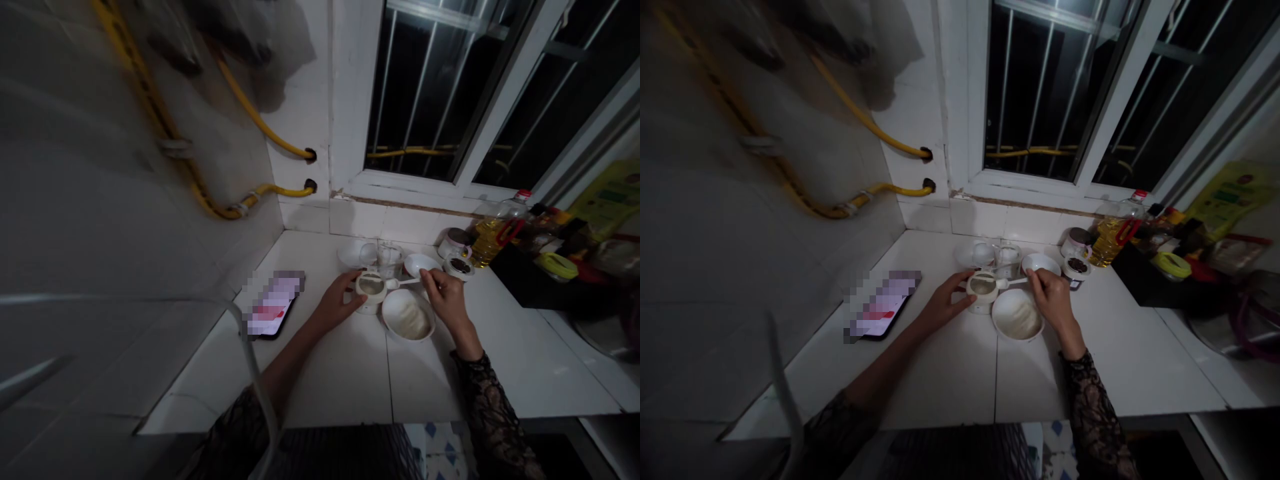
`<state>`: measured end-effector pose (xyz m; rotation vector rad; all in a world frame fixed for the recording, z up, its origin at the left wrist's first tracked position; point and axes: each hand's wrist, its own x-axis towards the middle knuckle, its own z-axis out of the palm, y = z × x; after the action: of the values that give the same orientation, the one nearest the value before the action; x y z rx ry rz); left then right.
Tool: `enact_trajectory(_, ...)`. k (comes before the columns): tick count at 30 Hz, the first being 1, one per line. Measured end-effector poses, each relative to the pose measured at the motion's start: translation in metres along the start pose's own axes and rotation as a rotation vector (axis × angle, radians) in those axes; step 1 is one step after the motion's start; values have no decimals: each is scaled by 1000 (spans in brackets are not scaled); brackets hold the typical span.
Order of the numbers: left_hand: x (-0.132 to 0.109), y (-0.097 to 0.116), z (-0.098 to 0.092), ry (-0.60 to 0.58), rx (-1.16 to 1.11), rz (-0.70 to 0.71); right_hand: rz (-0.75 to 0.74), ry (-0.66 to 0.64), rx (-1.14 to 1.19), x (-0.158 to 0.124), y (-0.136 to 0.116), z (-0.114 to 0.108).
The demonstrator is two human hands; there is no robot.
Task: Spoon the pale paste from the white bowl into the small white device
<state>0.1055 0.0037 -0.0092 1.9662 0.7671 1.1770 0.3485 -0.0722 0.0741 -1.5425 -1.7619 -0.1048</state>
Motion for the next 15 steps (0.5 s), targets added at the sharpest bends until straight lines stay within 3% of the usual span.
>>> enact_trajectory(5, 0, -1, 1, 2, 2, -6, 18, -202, -166, -5, 21, -3)
enact_trajectory(9, 0, 0, 0, -5, -11, -1, -57, -303, -289, -9, 16, 9)
enact_trajectory(15, 0, 1, -1, -10, -2, -8, -109, -507, 12, -11, 5, 7)
